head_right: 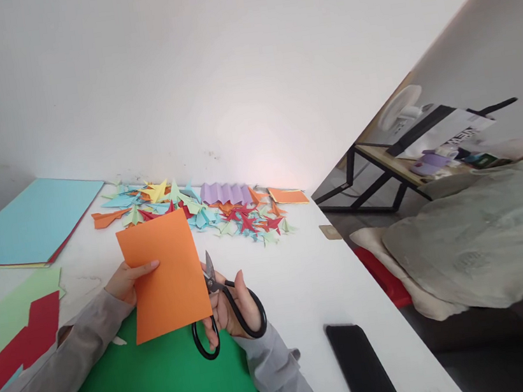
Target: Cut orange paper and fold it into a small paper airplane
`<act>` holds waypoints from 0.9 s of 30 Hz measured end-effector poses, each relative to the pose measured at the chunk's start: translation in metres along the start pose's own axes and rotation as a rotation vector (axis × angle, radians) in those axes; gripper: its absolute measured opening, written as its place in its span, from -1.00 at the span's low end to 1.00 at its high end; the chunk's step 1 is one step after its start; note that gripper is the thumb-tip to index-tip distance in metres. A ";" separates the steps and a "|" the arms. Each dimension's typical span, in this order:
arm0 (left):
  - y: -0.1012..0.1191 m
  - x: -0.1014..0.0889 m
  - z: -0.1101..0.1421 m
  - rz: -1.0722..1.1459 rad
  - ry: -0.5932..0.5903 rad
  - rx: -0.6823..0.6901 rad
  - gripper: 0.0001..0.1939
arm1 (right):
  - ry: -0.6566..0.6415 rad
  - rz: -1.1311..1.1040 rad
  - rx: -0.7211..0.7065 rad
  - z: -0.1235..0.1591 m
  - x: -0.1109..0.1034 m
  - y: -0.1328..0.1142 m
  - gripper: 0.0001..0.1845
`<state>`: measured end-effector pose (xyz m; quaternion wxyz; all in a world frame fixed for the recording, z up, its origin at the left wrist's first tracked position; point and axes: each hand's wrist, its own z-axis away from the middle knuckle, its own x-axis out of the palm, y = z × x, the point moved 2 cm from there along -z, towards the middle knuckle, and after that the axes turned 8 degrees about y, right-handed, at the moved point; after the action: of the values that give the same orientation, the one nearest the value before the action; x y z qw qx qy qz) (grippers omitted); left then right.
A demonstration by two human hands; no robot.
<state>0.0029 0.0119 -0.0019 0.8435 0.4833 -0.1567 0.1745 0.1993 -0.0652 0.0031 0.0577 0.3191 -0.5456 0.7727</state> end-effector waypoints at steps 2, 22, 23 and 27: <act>0.000 0.000 -0.001 0.013 0.031 0.006 -0.53 | 0.016 -0.003 -0.004 0.000 0.000 -0.002 -0.03; -0.002 0.002 0.000 -0.038 -0.070 -0.042 -0.47 | 0.062 0.025 0.022 -0.002 0.001 -0.001 -0.06; -0.002 0.001 0.000 -0.035 -0.064 -0.046 -0.47 | 0.072 0.012 0.006 -0.001 0.000 -0.001 -0.07; -0.001 0.000 -0.001 -0.024 -0.062 -0.059 -0.47 | 0.051 -0.050 -0.036 0.000 -0.002 -0.003 -0.11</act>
<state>0.0039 0.0123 -0.0034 0.8542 0.4650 -0.1821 0.1447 0.2016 -0.0634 0.0041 0.0966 0.3121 -0.5495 0.7689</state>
